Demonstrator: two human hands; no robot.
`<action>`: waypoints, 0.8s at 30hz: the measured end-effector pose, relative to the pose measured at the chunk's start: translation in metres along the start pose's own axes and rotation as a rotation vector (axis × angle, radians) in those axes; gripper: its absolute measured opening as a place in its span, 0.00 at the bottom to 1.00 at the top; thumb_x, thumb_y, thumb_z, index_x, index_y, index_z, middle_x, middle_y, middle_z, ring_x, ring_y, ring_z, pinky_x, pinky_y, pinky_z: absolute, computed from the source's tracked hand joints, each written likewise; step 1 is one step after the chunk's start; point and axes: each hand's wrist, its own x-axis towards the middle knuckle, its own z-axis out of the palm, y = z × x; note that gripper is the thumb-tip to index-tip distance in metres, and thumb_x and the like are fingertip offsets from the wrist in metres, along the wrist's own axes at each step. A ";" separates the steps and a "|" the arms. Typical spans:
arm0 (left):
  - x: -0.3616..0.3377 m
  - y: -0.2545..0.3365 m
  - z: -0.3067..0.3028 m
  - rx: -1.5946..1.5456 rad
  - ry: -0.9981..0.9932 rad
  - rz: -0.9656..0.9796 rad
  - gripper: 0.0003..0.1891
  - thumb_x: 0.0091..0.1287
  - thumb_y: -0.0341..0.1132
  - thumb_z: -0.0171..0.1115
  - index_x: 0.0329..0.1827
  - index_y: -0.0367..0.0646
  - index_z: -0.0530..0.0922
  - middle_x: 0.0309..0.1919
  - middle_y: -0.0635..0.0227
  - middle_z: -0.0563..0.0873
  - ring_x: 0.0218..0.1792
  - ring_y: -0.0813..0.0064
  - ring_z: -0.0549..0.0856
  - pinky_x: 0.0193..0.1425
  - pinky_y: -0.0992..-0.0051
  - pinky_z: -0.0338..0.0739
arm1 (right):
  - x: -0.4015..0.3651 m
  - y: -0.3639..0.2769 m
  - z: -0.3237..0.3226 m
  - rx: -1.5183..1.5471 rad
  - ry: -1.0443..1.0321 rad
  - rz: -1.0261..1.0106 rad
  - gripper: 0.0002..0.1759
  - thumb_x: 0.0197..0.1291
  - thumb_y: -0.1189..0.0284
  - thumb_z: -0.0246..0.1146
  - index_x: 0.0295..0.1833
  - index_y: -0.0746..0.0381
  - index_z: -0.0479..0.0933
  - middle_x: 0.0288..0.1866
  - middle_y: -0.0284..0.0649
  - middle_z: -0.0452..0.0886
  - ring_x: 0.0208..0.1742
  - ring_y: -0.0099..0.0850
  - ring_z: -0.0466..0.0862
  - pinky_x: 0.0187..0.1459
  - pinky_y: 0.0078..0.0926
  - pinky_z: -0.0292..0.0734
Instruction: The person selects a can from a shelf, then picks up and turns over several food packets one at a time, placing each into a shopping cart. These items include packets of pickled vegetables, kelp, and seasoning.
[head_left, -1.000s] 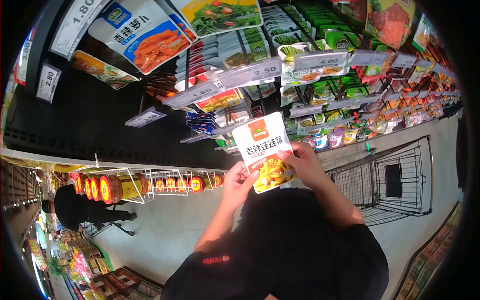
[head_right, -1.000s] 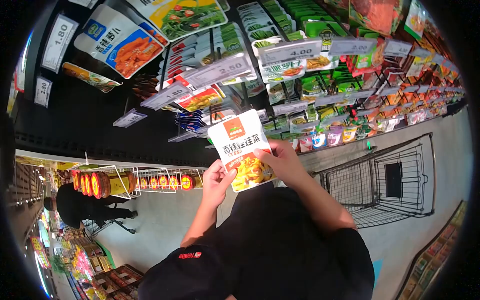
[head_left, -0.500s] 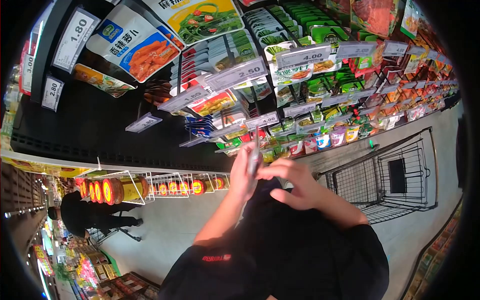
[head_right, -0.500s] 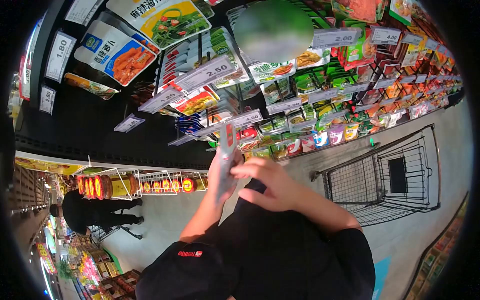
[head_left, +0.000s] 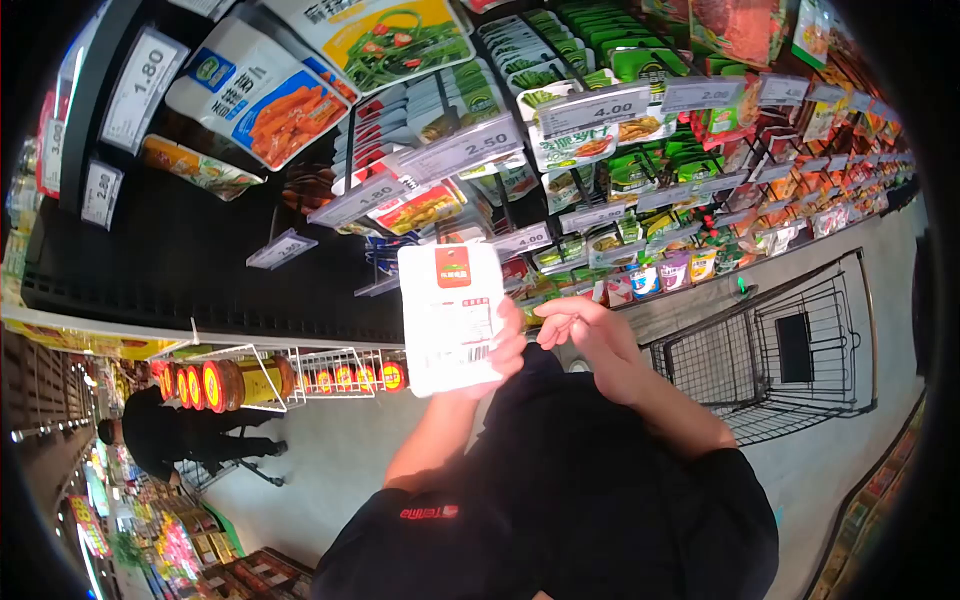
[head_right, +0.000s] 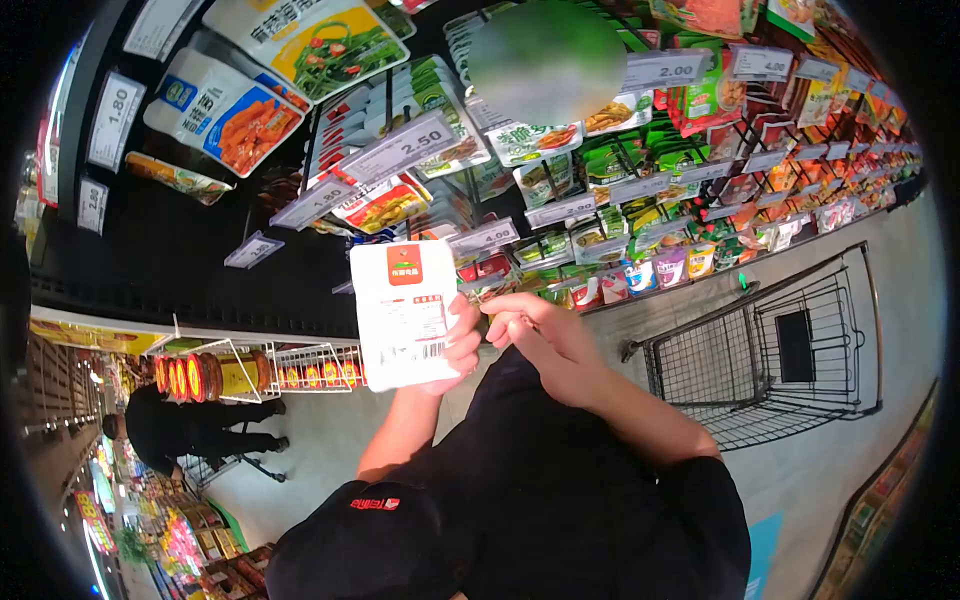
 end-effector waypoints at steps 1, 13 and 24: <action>0.004 -0.001 0.005 0.005 -0.003 -0.017 0.18 0.72 0.48 0.50 0.48 0.40 0.67 0.27 0.70 0.71 0.23 0.79 0.71 0.27 0.79 0.65 | 0.001 0.000 -0.001 -0.002 0.016 -0.007 0.20 0.74 0.66 0.46 0.60 0.69 0.70 0.42 0.42 0.80 0.44 0.27 0.78 0.51 0.26 0.72; 0.033 -0.041 -0.021 1.318 0.346 0.453 0.10 0.73 0.27 0.52 0.55 0.38 0.69 0.48 0.64 0.79 0.48 0.81 0.77 0.56 0.78 0.71 | -0.019 0.053 -0.036 0.269 0.353 0.146 0.18 0.61 0.82 0.61 0.57 0.68 0.70 0.54 0.41 0.80 0.56 0.27 0.79 0.58 0.26 0.74; 0.056 -0.062 -0.062 1.697 0.192 -0.244 0.12 0.71 0.31 0.56 0.54 0.35 0.74 0.43 0.63 0.85 0.37 0.81 0.82 0.42 0.80 0.77 | -0.237 0.224 -0.220 -0.018 1.919 -0.163 0.16 0.63 0.80 0.55 0.57 0.64 0.69 0.52 0.42 0.80 0.51 0.31 0.81 0.52 0.28 0.76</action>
